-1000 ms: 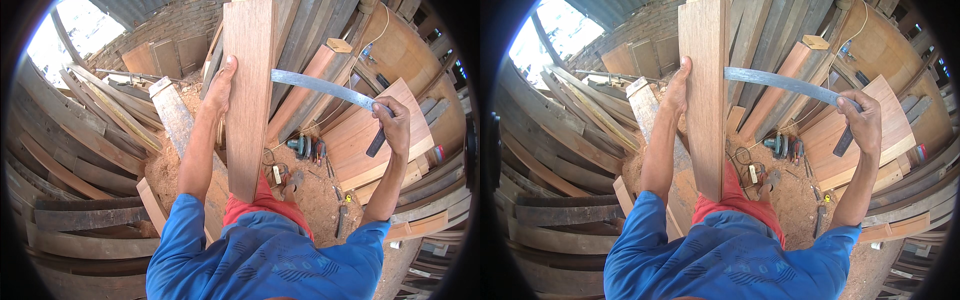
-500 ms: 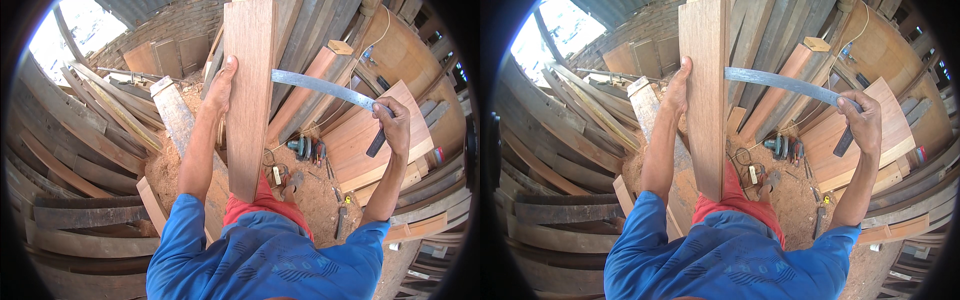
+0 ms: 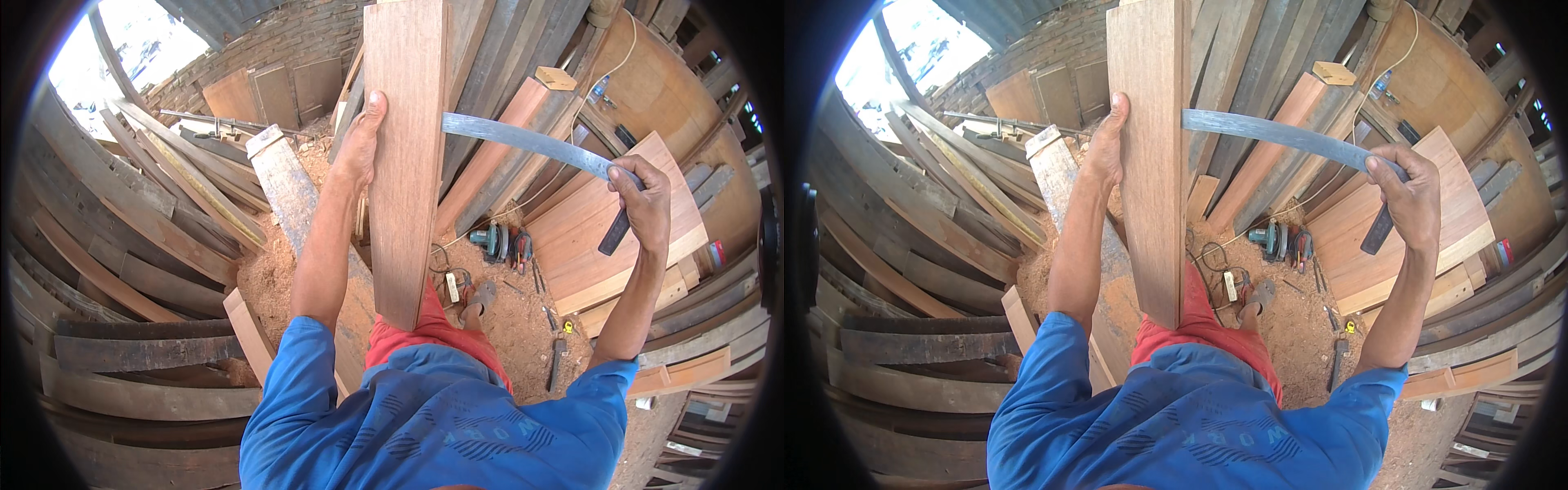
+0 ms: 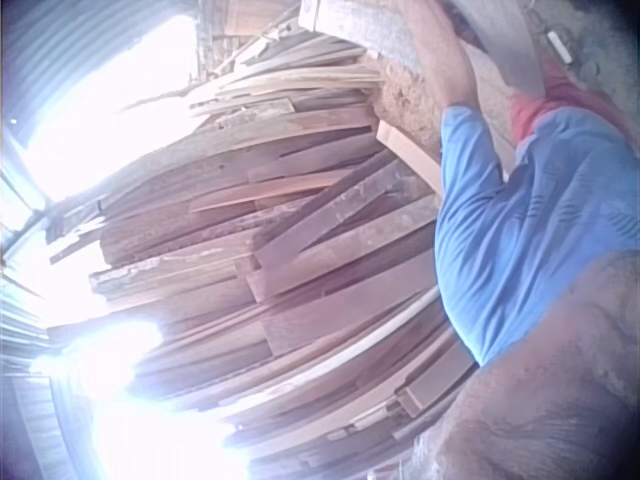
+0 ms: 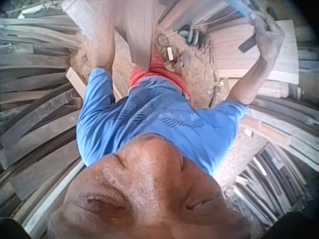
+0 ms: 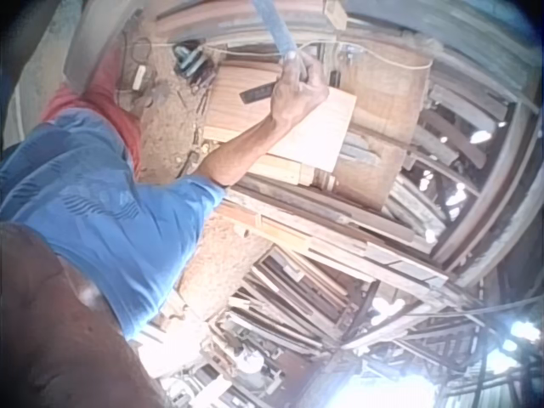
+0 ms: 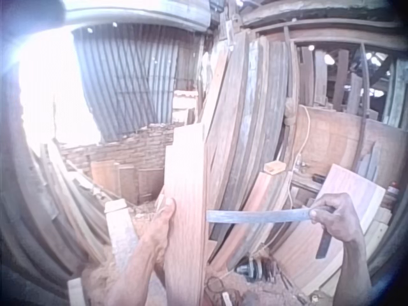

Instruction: The person uses a handheld router to shape the edges of wooden planks in a workshop. They pick up planks, position them on a workbench, and guide the router along the edges to create a profile. The person also uses a hand saw to trim the ends of the planks and a metal ruler to check the alignment of the cuts.

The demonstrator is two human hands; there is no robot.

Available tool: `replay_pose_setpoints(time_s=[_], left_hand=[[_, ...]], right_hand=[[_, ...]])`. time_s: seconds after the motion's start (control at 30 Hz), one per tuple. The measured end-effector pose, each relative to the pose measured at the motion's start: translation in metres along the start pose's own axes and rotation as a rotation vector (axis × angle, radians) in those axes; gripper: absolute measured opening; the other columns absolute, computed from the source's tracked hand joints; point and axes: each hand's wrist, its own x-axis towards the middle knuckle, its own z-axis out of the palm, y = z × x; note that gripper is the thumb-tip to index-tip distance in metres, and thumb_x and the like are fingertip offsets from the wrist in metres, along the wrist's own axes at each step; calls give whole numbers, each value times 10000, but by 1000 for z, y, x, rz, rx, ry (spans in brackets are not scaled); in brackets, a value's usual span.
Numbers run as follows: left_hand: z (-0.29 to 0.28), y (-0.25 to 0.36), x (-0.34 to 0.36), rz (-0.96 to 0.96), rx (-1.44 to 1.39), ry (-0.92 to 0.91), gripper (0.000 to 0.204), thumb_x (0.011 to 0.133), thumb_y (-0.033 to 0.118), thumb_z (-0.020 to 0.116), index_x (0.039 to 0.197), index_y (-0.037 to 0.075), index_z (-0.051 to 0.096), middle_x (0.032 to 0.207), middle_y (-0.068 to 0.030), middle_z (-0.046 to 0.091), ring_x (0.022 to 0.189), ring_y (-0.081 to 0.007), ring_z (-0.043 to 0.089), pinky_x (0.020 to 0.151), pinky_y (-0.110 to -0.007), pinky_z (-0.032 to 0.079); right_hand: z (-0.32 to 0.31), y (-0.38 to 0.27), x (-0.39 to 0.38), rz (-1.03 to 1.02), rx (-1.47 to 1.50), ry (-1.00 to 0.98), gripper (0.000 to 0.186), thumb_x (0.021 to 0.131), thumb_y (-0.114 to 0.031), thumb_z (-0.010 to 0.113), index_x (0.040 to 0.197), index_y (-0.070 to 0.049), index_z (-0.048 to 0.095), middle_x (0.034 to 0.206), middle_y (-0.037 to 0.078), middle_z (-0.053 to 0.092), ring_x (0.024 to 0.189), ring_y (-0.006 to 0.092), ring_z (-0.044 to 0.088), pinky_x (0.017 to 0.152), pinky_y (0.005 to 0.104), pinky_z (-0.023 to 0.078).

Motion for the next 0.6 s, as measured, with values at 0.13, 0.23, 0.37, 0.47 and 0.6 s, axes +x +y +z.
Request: replay_pose_setpoints(time_s=[0.13, 0.23, 0.37, 0.47, 0.6], left_hand=[[2, 4, -2, 17, 12, 4, 965, 917, 698, 557, 1395, -133, 444, 1251, -294, 619, 1145, -296, 674, 938, -391, 587], [0, 1, -1, 3, -5, -14, 955, 924, 690, 556, 1400, -130, 441, 1278, -292, 605, 1165, -296, 658, 949, -391, 576], [-17, -13, 9, -23, 27, 74, 947, 921, 673, 588, 1451, -93, 419, 1437, -236, 517, 1365, -279, 485, 1120, -406, 432], [-41, -35, 18, -9, -112, -4, 774, 956, 537, 650, 1491, 21, 436, 1479, -115, 498, 1404, -234, 415, 1179, -439, 348], [-85, -57, 5, -123, -327, -122, 638, 973, 392, 660, 1460, 33, 456, 1381, -164, 591, 1248, -326, 593, 1077, -499, 486]], right_hand=[[0, -2, 0, 4, 5, 2, 165, 917, -188, 742, 943, -26, 729, 719, -25, 602, 575, 27, 470, 505, 209, 372], [1, -6, 0, -2, -10, -3, 163, 917, -184, 740, 950, -24, 731, 720, -22, 607, 581, 29, 478, 511, 210, 380], [-1, -7, 0, 17, -31, 0, 163, 919, -182, 736, 968, -27, 738, 728, -14, 624, 594, 40, 501, 526, 210, 398], [-6, 11, -13, 5, -32, -9, 170, 926, -199, 732, 981, -39, 746, 745, -4, 657, 605, 56, 529, 539, 214, 416], [6, 77, -61, 186, 260, 90, 87, 935, -116, 720, 968, -39, 743, 750, 20, 693, 639, 65, 595, 582, 231, 487]])
